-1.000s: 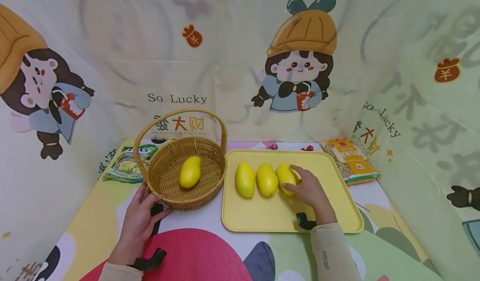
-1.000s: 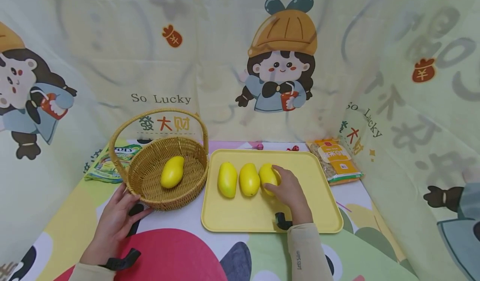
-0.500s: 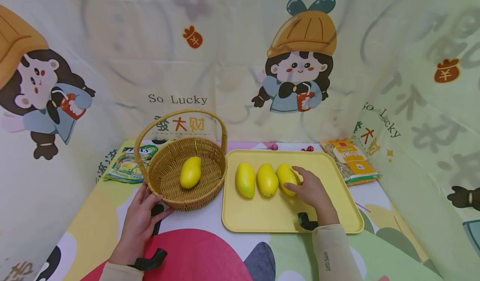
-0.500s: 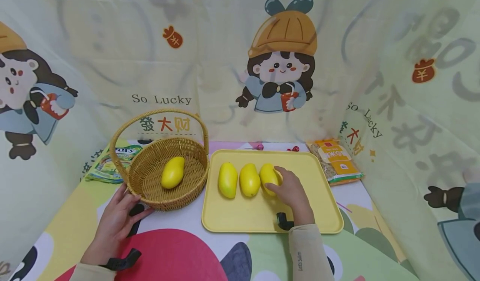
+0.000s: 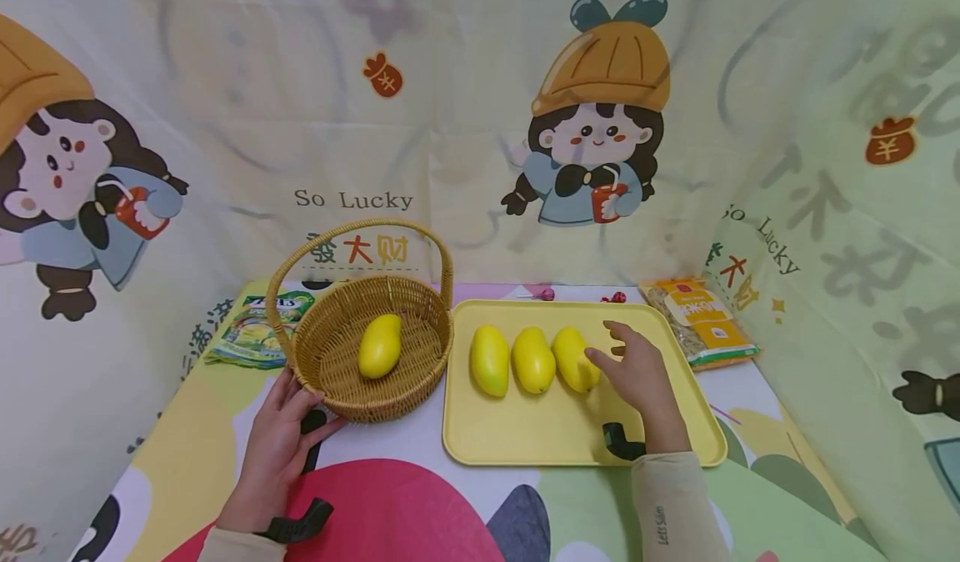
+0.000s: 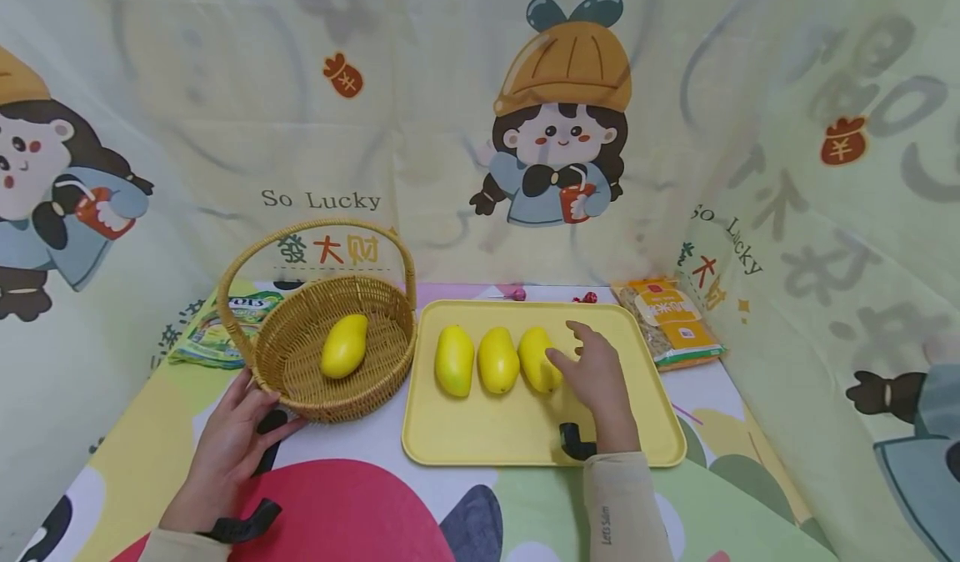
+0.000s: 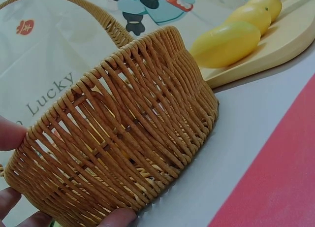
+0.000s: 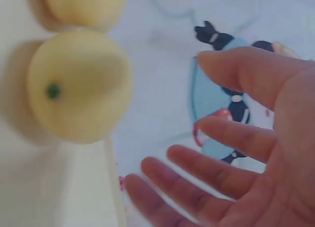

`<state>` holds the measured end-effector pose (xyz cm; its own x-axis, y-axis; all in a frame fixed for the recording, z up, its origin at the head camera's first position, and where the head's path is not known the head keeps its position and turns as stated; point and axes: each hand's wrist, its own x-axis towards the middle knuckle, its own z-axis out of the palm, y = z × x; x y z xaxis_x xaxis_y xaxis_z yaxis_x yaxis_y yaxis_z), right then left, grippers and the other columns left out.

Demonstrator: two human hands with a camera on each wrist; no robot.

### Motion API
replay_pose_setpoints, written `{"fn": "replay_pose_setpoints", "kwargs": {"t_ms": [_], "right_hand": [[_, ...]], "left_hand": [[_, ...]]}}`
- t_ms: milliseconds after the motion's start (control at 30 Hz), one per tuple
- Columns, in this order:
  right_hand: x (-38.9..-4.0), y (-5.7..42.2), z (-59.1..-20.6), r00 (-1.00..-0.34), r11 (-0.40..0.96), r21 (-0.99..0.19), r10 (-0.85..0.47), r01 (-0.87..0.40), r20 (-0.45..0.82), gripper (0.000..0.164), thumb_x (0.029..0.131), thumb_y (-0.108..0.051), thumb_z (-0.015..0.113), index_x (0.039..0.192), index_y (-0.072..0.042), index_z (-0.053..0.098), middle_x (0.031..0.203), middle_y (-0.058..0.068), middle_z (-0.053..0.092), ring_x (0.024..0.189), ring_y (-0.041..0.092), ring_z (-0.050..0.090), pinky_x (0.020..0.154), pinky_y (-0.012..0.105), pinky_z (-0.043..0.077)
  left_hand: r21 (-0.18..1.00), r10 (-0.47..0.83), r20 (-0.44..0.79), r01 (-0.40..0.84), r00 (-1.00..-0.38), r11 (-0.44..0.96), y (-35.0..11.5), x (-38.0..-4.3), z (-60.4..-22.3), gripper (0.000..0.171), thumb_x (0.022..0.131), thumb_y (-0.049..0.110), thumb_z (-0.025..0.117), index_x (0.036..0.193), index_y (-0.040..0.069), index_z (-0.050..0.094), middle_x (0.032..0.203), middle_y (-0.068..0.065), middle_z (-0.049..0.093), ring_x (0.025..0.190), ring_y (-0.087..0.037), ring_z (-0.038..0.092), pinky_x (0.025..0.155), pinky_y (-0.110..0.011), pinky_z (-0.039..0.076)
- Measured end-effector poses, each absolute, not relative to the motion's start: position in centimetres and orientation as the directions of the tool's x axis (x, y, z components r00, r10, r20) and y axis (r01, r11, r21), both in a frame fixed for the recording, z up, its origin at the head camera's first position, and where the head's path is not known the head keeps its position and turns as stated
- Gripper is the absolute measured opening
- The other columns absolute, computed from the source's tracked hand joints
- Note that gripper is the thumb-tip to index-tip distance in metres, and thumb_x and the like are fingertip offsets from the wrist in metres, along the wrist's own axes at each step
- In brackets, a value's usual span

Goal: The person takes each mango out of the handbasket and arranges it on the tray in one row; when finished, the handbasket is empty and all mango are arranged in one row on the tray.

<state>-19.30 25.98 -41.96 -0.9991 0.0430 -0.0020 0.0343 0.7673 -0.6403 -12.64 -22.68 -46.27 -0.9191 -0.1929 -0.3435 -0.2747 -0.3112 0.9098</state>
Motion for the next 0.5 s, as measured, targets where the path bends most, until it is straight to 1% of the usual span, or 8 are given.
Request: {"fn": "replay_pose_setpoints", "kwargs": {"t_ms": [67,100,167,233,300,333,400,500], "right_hand": [[-19.0,26.0,-41.4,-0.996,0.735,-0.678,0.074,0.019,0.053,0.066,0.103,-0.04,0.067,0.156,-0.007,0.048,0.154,0.024,0.055,0.131,0.046,0.062,0.103,0.058,0.057],[-18.8,25.8,-41.0,-0.992,0.711,-0.704,0.094,0.009,0.082,0.063,0.103,-0.041,0.067,0.154,-0.009,0.052,0.152,0.021,0.058,0.129,0.043,0.064,0.102,0.054,0.059],[-18.4,25.3,-40.4,-0.982,0.64,-0.768,0.137,-0.013,0.131,0.055,0.103,-0.041,0.067,0.149,-0.012,0.058,0.147,0.015,0.063,0.122,0.034,0.067,0.098,0.041,0.061],[-17.9,24.6,-39.7,-0.972,0.533,-0.845,0.166,-0.053,0.166,0.049,0.105,-0.04,0.065,0.144,-0.012,0.063,0.14,0.011,0.067,0.115,0.024,0.07,0.093,0.027,0.061],[-17.5,23.8,-38.9,-0.965,0.409,-0.908,0.184,-0.095,0.184,0.045,0.106,-0.04,0.063,0.141,-0.012,0.065,0.135,0.009,0.07,0.107,0.015,0.071,0.088,0.018,0.06],[-17.2,23.4,-38.5,-0.965,0.347,-0.931,0.18,-0.118,0.189,0.044,0.107,-0.039,0.062,0.141,-0.011,0.065,0.133,0.01,0.07,0.104,0.013,0.072,0.086,0.017,0.06],[-16.8,22.7,-37.8,-0.968,0.241,-0.959,0.159,-0.15,0.192,0.044,0.108,-0.039,0.059,0.141,-0.009,0.064,0.132,0.01,0.069,0.102,0.01,0.073,0.085,0.02,0.062],[-16.5,21.4,-37.1,-0.977,0.175,-0.969,0.096,-0.174,0.192,0.046,0.109,-0.04,0.056,0.143,-0.009,0.06,0.134,0.01,0.067,0.104,0.009,0.073,0.086,0.024,0.063]], "left_hand": [[0.909,-0.192,-0.343,-0.274,-0.919,-0.313,-22.7,-12.6,-46.3,0.083,0.11,0.009,0.045,0.166,0.052,0.001,0.18,0.009,0.0,0.163,-0.029,0.022,0.105,-0.066,0.048],[0.909,-0.192,-0.344,-0.275,-0.919,-0.313,-22.7,-12.6,-46.3,0.083,0.11,0.009,0.045,0.166,0.051,0.001,0.18,0.009,0.0,0.163,-0.029,0.022,0.105,-0.066,0.048],[0.909,-0.192,-0.345,-0.276,-0.919,-0.312,-22.7,-12.6,-46.3,0.082,0.11,0.01,0.045,0.166,0.051,0.002,0.18,0.009,0.0,0.163,-0.029,0.022,0.105,-0.066,0.048],[0.909,-0.193,-0.348,-0.279,-0.918,-0.311,-22.7,-12.6,-46.3,0.082,0.11,0.01,0.045,0.166,0.051,0.001,0.18,0.009,0.0,0.163,-0.03,0.022,0.106,-0.066,0.048],[0.908,-0.195,-0.351,-0.281,-0.916,-0.312,-22.7,-12.6,-46.3,0.082,0.11,0.011,0.045,0.167,0.05,0.001,0.18,0.009,0.0,0.163,-0.03,0.022,0.105,-0.066,0.048],[0.907,-0.197,-0.351,-0.281,-0.915,-0.313,-22.7,-12.6,-46.3,0.082,0.11,0.011,0.045,0.167,0.05,0.001,0.18,0.008,0.0,0.163,-0.03,0.022,0.105,-0.066,0.048],[0.907,-0.2,-0.352,-0.28,-0.915,-0.316,-22.7,-12.7,-46.3,0.083,0.11,0.01,0.046,0.167,0.05,0.001,0.18,0.008,0.0,0.163,-0.031,0.022,0.105,-0.067,0.049],[0.907,-0.201,-0.35,-0.277,-0.915,-0.318,-22.7,-12.7,-46.3,0.084,0.109,0.01,0.047,0.167,0.05,0.001,0.18,0.008,0.0,0.163,-0.032,0.021,0.104,-0.067,0.049]]}}
